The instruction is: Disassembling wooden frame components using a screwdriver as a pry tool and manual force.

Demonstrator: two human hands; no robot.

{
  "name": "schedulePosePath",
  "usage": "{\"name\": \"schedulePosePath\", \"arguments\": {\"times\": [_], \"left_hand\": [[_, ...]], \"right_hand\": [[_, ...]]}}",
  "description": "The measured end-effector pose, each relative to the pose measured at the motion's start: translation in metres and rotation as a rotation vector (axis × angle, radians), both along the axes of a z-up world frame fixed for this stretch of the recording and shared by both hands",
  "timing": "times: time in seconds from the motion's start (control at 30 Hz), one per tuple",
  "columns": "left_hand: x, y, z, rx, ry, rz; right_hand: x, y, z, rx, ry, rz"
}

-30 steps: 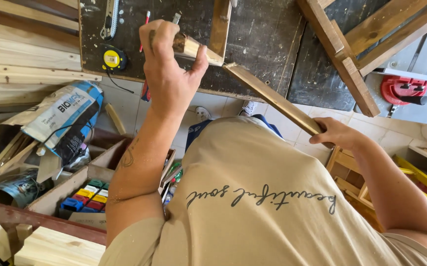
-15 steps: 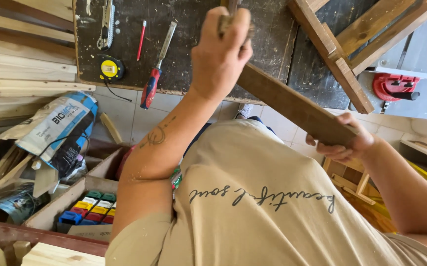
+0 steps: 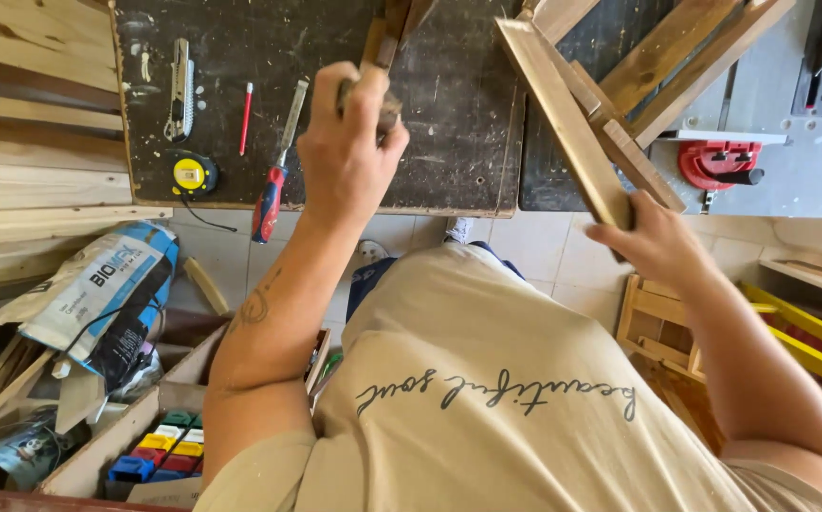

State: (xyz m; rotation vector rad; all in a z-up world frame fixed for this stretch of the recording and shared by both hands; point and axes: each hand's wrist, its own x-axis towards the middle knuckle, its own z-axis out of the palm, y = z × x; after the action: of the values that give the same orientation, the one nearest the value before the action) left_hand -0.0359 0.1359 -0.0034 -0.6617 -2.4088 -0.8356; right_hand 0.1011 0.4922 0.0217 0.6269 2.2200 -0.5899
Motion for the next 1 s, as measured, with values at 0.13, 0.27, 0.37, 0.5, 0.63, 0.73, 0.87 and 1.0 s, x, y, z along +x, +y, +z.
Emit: {"name": "schedulePosePath", "arguments": {"times": [0.13,0.27,0.37,0.5,0.63,0.73,0.87,1.0], "left_hand": [[0.012,-0.010,-0.011,0.008,-0.009,0.040],[0.015,-0.014,-0.026,0.032,0.042,0.209],[0.022,-0.013,-0.028,0.023,0.039,0.252],[0.027,-0.004,-0.025,-0.012,0.038,0.291],[0.030,0.001,-0.021,-0.014,0.061,0.302],[0.036,0.000,-0.013,-0.013,0.065,0.303],[0.036,-0.006,0.016,0.000,0.055,0.260],[0.027,-0.016,0.064,0.032,-0.047,0.097]], "right_hand": [[-0.038,-0.019,-0.065,0.141,0.167,0.092],[-0.073,-0.034,-0.133,0.272,0.327,0.161],[-0.097,-0.045,-0.152,0.269,0.335,0.268],[-0.124,-0.050,-0.159,0.217,0.292,0.377],[-0.133,-0.045,-0.151,0.180,0.275,0.453],[-0.149,-0.033,-0.153,0.163,0.422,0.489],[-0.201,-0.030,-0.144,-0.151,0.924,0.523],[-0.250,-0.073,-0.030,-0.375,1.362,0.574]]}}
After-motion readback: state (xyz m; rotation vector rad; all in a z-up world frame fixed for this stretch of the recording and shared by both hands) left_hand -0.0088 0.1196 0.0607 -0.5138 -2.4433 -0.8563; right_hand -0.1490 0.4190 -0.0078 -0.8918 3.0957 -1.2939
